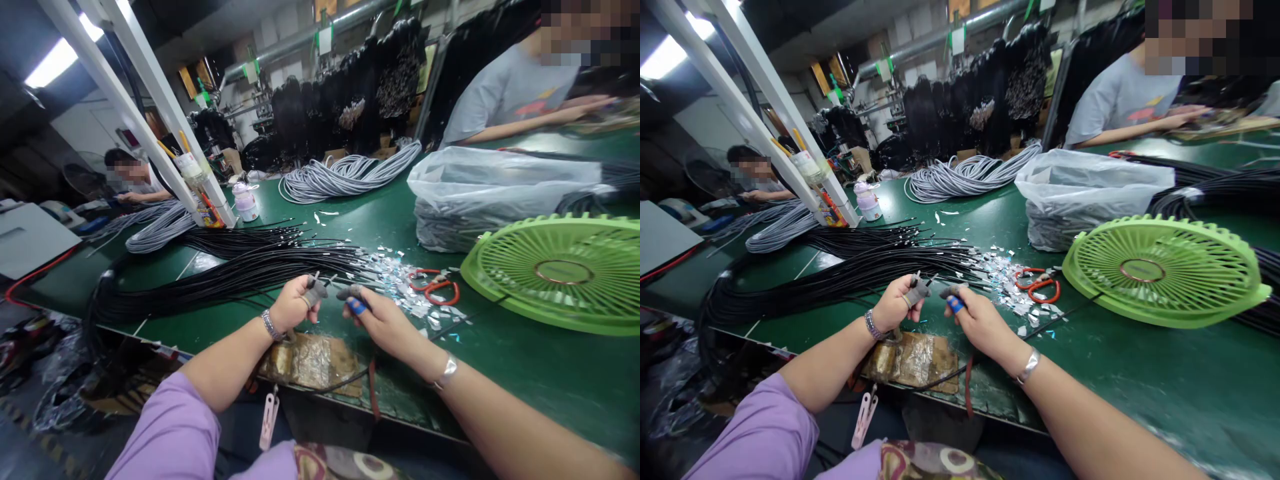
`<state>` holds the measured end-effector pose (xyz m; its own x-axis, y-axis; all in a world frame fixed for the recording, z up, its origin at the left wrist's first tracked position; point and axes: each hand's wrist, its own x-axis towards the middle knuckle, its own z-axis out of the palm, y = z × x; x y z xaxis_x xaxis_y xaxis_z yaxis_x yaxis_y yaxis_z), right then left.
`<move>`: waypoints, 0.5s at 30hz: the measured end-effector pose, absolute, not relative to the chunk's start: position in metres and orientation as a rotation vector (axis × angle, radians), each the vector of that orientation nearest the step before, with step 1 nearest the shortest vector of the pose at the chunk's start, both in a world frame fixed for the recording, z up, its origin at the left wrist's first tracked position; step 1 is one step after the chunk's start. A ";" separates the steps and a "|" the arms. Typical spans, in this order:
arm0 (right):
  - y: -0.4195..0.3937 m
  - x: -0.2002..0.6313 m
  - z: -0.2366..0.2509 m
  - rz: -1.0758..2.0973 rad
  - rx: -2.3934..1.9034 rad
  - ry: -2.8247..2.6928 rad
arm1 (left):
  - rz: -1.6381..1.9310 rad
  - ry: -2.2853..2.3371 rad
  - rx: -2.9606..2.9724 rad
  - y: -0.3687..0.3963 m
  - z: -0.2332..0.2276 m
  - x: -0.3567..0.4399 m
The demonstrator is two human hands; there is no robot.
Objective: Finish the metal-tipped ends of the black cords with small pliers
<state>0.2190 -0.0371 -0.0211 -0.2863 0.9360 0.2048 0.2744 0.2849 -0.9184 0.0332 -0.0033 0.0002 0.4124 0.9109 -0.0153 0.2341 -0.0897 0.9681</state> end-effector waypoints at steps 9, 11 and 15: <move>-0.034 0.233 -0.025 0.133 -1.331 -2.149 | 0.687 0.957 1.146 0.002 0.009 0.032; -0.033 0.235 -0.025 -0.050 -1.275 -2.127 | 0.658 0.940 1.161 0.001 0.009 0.032; -0.035 0.236 -0.021 -0.247 -1.203 -2.119 | 0.600 0.942 1.210 -0.001 0.009 0.032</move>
